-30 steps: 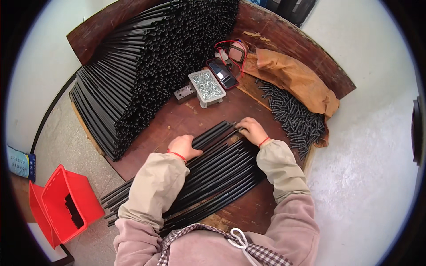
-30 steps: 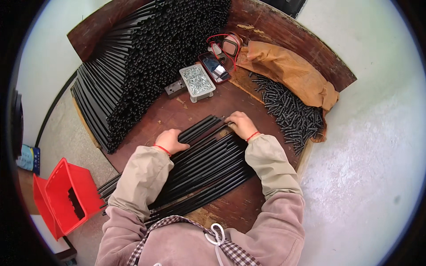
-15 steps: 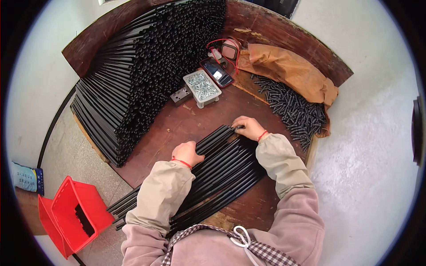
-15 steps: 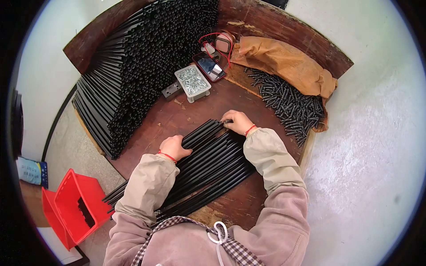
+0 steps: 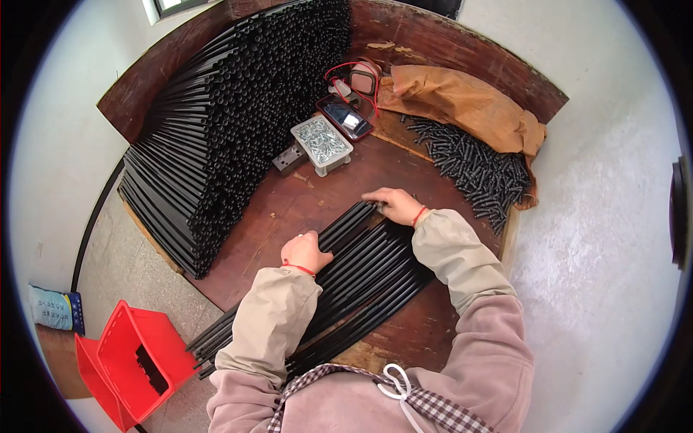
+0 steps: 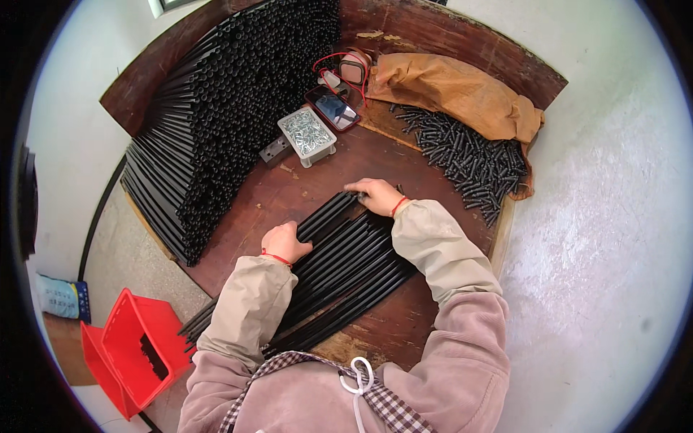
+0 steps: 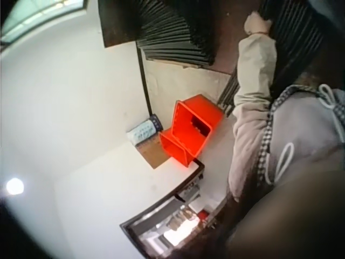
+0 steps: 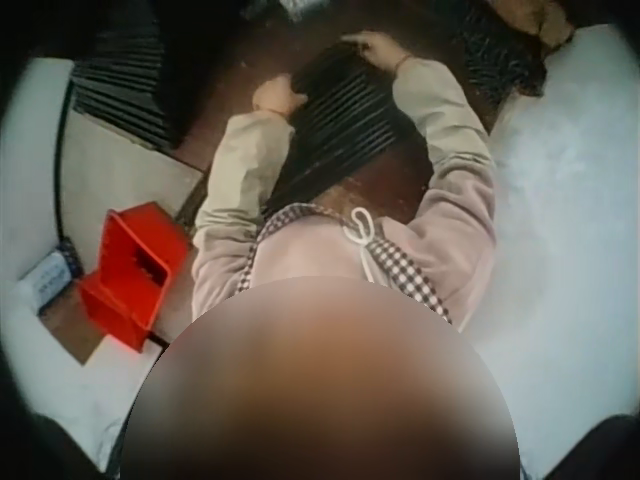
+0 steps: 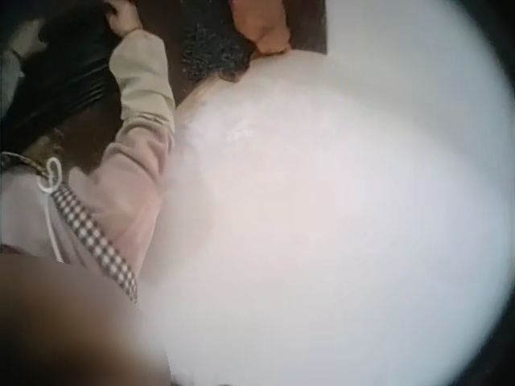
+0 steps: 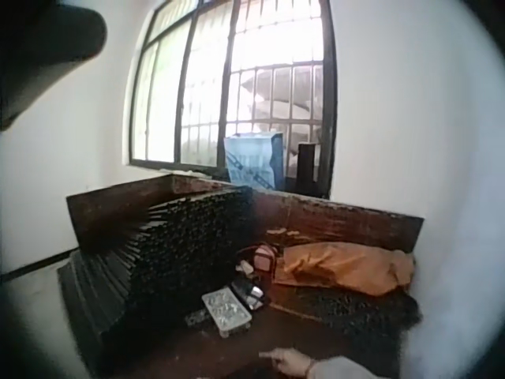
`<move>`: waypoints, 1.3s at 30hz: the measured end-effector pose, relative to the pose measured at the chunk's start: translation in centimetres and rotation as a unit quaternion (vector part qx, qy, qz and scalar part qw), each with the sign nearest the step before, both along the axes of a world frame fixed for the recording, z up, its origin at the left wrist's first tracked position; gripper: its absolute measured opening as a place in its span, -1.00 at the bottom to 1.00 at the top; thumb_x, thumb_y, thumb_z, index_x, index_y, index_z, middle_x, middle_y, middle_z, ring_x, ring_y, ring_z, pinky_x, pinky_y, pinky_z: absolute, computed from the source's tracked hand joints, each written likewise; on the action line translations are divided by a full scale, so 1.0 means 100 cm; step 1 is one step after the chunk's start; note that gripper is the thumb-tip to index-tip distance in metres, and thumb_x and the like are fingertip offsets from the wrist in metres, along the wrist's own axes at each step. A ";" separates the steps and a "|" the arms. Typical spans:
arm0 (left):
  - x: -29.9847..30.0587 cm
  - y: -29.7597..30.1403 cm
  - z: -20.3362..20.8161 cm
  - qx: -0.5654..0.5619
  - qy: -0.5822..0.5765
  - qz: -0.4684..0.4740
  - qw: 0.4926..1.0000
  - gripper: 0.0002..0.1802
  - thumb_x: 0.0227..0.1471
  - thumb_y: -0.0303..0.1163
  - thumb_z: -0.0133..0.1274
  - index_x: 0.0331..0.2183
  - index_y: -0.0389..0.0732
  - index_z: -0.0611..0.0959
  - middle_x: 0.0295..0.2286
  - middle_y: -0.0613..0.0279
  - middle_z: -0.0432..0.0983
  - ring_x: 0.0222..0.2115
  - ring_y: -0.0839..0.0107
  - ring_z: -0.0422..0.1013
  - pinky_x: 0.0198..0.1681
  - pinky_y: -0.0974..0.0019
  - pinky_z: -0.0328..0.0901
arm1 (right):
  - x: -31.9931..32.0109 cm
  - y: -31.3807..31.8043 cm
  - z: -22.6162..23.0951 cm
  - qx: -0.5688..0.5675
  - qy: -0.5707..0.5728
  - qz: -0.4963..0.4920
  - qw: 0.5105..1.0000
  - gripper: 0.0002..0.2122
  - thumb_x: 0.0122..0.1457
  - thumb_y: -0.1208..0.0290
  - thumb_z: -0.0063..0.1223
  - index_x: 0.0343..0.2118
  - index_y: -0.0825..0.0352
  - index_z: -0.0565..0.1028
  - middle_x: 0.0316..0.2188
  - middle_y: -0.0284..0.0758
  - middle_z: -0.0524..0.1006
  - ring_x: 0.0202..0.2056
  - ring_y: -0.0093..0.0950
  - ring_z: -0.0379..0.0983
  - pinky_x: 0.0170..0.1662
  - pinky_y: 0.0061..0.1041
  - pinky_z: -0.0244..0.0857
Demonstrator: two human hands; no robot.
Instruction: Assembling long black plastic rods into sets or racks at a factory workbench.
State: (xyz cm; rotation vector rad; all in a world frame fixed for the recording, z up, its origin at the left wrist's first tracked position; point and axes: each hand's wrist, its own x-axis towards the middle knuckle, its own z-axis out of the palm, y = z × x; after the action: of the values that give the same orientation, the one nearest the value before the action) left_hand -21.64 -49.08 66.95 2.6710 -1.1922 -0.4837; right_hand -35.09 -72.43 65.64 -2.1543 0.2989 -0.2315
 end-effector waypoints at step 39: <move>0.021 0.014 0.004 0.033 0.046 -0.005 0.998 -0.64 -0.46 -0.27 0.10 -0.49 -0.27 0.59 -0.54 0.04 0.52 -0.48 0.04 0.43 -0.38 0.21 0.33 | 0.006 -0.002 -0.012 0.216 -0.055 -0.058 0.973 -0.58 -0.11 0.68 -0.14 -0.11 0.30 0.42 -0.29 -0.33 0.50 -0.34 -0.39 0.44 -0.25 -0.59 0.31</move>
State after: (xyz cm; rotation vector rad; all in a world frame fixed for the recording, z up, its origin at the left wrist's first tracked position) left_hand -19.53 -47.72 67.36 2.6674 -1.1834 -0.6508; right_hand -34.53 -72.59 64.44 -1.6898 0.3742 -0.3194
